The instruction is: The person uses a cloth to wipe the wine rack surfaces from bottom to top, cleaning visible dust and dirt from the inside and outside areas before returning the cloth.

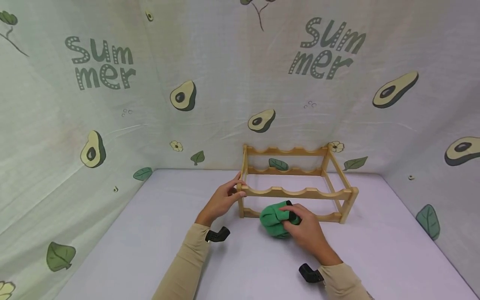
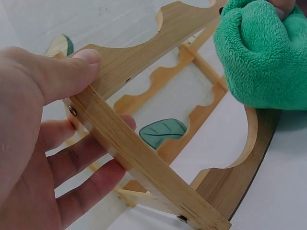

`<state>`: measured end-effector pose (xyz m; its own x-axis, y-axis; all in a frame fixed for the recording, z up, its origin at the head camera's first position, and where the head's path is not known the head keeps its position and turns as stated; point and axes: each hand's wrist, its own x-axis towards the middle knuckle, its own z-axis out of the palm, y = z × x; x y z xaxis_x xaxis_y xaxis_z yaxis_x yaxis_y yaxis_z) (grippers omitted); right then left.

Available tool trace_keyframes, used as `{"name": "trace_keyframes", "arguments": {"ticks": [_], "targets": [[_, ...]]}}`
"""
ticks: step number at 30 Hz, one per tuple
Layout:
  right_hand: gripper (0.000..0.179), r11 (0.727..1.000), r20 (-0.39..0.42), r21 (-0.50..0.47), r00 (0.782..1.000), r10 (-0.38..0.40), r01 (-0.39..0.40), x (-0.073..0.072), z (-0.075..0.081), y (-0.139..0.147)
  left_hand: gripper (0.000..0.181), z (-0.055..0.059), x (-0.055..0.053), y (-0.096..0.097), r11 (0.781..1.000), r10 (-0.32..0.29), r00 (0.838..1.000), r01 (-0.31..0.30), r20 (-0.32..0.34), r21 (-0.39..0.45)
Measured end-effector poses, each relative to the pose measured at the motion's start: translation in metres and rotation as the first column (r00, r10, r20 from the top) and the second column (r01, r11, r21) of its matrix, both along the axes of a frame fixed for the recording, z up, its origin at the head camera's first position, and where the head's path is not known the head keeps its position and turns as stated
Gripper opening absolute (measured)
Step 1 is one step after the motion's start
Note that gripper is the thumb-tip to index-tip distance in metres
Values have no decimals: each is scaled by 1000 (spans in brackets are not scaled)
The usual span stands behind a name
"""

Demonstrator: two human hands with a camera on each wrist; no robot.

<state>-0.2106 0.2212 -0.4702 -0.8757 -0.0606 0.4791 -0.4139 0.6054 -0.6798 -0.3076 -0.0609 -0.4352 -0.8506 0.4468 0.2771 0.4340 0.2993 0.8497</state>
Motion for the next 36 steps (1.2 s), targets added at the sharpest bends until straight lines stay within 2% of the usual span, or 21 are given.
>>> {"name": "trace_keyframes", "arguments": {"ticks": [7, 14, 22, 29, 36], "targets": [[38, 999, -35, 22, 999, -34, 34, 5, -1, 19, 23, -1, 1, -1, 1000, 6, 1000, -6, -5, -5], [38, 989, -95, 69, 988, -123, 130, 12, 1, 35, 22, 0, 1, -2, 1000, -5, 1000, 5, -19, 7], [42, 986, -190, 93, 974, -122, 142, 16, 6, 48, 22, 1, 1, -1, 1000, -3, 1000, 3, -17, 8], [41, 973, -168, 93, 967, -193, 211, 23, 11, 61, 24, 1, 2, -1, 1000, 1, 1000, -1, -11, 0], [41, 952, -182, 166, 957, -228, 258, 28, 11, 82, 23, 2, 2, -1, 1000, 2, 1000, -2, -11, 4]]}}
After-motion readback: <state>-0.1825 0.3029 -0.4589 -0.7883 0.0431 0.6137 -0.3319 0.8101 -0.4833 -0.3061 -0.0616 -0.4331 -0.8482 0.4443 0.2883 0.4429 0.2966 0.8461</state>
